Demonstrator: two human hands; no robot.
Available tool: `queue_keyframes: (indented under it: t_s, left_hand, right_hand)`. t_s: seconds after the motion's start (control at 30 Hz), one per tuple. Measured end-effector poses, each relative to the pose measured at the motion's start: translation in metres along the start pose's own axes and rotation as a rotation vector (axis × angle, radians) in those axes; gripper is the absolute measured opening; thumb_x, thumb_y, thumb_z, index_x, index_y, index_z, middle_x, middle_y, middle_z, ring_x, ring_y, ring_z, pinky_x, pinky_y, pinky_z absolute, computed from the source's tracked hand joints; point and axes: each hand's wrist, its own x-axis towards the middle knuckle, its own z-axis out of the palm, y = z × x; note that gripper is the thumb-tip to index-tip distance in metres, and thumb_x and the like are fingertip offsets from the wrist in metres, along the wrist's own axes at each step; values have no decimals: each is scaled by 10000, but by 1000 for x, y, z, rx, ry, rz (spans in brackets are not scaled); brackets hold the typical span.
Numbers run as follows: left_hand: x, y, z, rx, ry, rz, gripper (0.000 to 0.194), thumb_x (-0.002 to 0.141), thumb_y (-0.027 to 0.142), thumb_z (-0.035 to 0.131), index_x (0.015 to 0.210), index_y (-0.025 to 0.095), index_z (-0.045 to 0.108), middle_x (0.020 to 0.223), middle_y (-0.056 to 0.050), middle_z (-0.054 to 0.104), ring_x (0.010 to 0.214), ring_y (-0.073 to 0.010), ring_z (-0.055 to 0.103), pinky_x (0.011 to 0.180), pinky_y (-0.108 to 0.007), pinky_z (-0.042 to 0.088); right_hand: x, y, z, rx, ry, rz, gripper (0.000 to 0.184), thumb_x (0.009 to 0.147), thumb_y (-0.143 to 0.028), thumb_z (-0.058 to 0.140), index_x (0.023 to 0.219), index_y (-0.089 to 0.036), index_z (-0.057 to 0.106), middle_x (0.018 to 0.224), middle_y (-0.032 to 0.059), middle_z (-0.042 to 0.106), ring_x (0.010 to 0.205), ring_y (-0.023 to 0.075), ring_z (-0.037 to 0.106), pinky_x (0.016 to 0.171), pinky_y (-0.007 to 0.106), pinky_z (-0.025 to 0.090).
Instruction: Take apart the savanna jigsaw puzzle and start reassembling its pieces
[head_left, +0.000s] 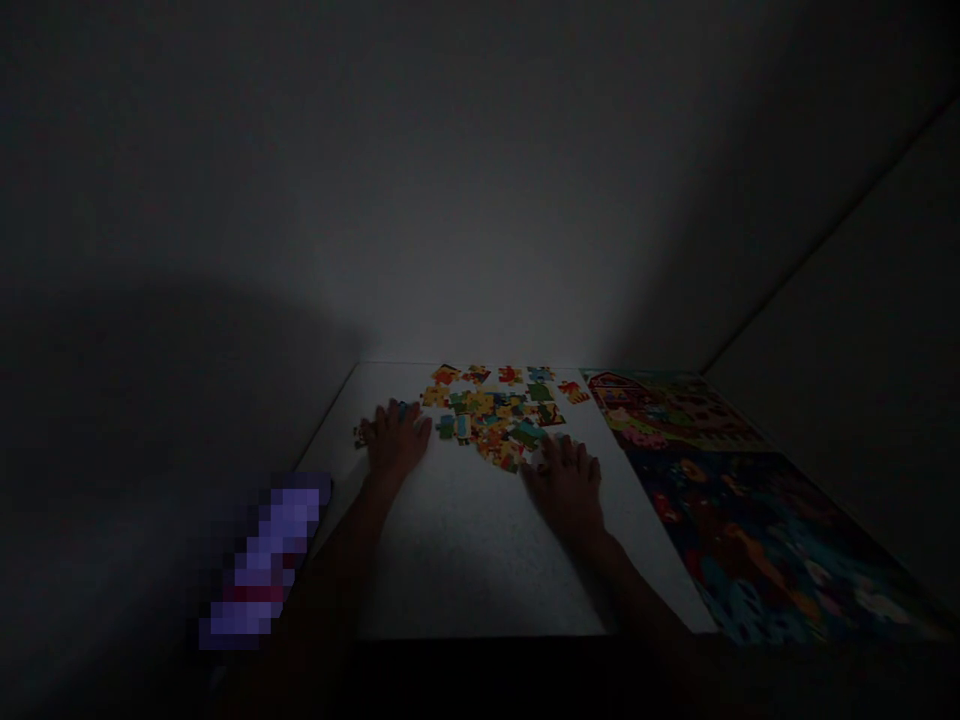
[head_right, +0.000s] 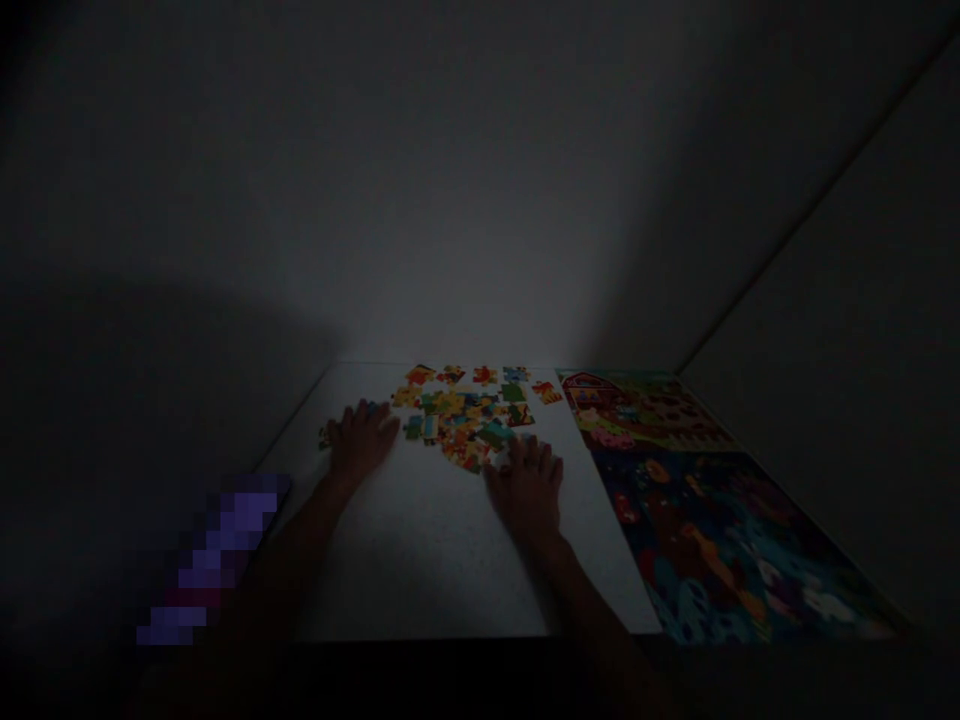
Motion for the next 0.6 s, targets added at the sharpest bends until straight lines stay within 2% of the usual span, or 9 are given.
queue_keyframes:
  t_s: [0.13, 0.23, 0.33, 0.47, 0.6]
  left_hand:
    - [-58, 15, 12, 54, -23, 92, 516, 923, 459, 466, 1392, 252, 518, 1540, -113, 383, 1439, -399, 252, 1140, -631, 149]
    - [-100, 34, 17, 53, -42, 198, 501, 914, 461, 489, 1384, 292, 527, 1525, -81, 416, 1434, -386, 277, 1150, -608, 182]
    - [-131, 45, 18, -16, -38, 428, 483, 930, 433, 485, 1390, 288, 520, 1515, -101, 425, 1422, -387, 304, 1143, -616, 217]
    - [-149, 53, 17, -140, -185, 783, 461, 954, 439, 469, 1397, 316, 502, 1536, -101, 391, 1424, -331, 324, 1143, -557, 280]
    - [-151, 72, 16, -190, -263, 959, 448, 954, 480, 446, 1297, 242, 608, 1452, -119, 503, 1389, -293, 397, 1168, -474, 285]
  right_hand:
    - [29, -8, 2, 27, -10, 42, 720, 938, -604, 358, 1485, -136, 364, 1550, 200, 317, 1429, 407, 249, 1131, 591, 151]
    - [47, -15, 2, 65, -13, 62, 701, 937, -615, 349, 1485, -177, 373, 1566, 178, 290, 1427, 418, 234, 1115, 637, 126]
    - [58, -23, 1, 117, -35, -21, 669, 928, -634, 370, 1472, -246, 399, 1564, 137, 315, 1440, 391, 214, 1117, 632, 130]
    - [61, -40, 3, 181, -90, -220, 575, 927, -617, 422, 1414, -315, 478, 1540, 80, 383, 1456, 323, 224, 1147, 590, 110]
    - [64, -63, 6, 307, -218, -492, 475, 907, -549, 530, 1328, -334, 572, 1516, 39, 430, 1448, 291, 265, 1164, 567, 98]
